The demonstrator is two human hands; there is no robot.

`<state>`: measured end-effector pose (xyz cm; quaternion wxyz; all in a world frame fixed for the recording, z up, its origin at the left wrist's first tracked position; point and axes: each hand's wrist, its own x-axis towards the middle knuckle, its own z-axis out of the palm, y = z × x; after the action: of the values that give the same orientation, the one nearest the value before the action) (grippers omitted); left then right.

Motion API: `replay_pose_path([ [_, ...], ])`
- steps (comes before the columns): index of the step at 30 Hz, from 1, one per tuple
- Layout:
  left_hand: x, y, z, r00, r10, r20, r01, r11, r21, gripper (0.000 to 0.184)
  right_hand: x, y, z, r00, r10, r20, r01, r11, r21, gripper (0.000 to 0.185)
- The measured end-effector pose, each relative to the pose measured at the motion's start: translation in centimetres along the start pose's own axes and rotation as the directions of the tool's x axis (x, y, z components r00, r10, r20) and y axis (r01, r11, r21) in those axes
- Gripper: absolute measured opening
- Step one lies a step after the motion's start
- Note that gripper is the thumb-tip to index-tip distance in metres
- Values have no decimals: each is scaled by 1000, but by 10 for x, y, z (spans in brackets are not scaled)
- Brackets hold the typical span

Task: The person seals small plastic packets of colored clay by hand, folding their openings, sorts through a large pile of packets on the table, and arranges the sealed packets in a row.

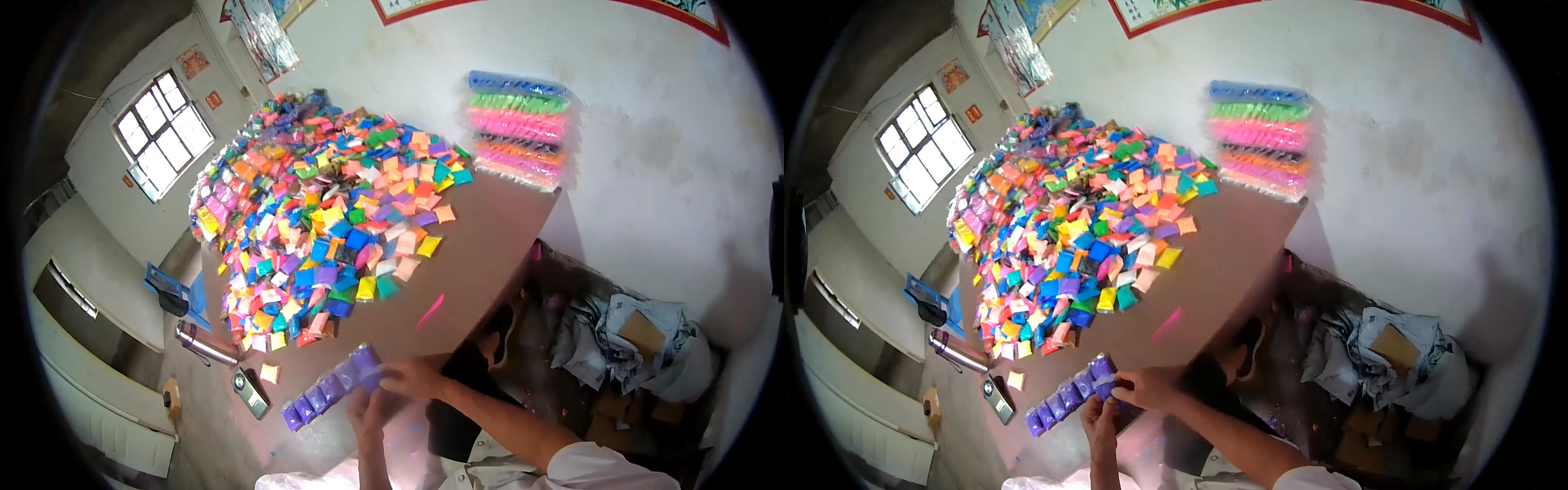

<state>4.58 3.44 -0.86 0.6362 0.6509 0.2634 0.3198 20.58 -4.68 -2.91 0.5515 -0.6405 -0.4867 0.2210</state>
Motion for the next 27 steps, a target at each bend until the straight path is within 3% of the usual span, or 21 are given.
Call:
replay_pose_path([
  [4,-1,13,8,1000,-3,-6,3,1000,-15,10,2,-3,0,1000,-14,-9,14,1000,3,35],
  [6,-1,23,13,999,-21,-29,21,1000,4,10,1,-6,-1,998,60,-18,-57,990,128,31],
  [10,0,24,12,998,-40,-44,41,999,29,9,-1,-9,-5,994,107,16,-109,987,121,27],
  [12,-1,29,15,998,-58,-36,57,998,-21,8,-2,-9,-5,999,-30,-35,29,1000,-9,25],
  [17,2,10,8,997,-40,-71,34,996,-85,7,-2,-13,-2,999,-2,-39,5,998,55,24],
  [21,3,6,5,997,-26,-79,29,999,36,7,-4,-10,-1,997,21,-74,-8,985,173,21],
  [25,1,18,9,996,-59,-61,64,995,72,7,-4,-6,-1,999,34,-18,-31,988,152,22],
  [27,0,15,8,995,-64,-71,67,997,42,7,-4,-5,1,996,-51,-69,55,997,55,20],
])
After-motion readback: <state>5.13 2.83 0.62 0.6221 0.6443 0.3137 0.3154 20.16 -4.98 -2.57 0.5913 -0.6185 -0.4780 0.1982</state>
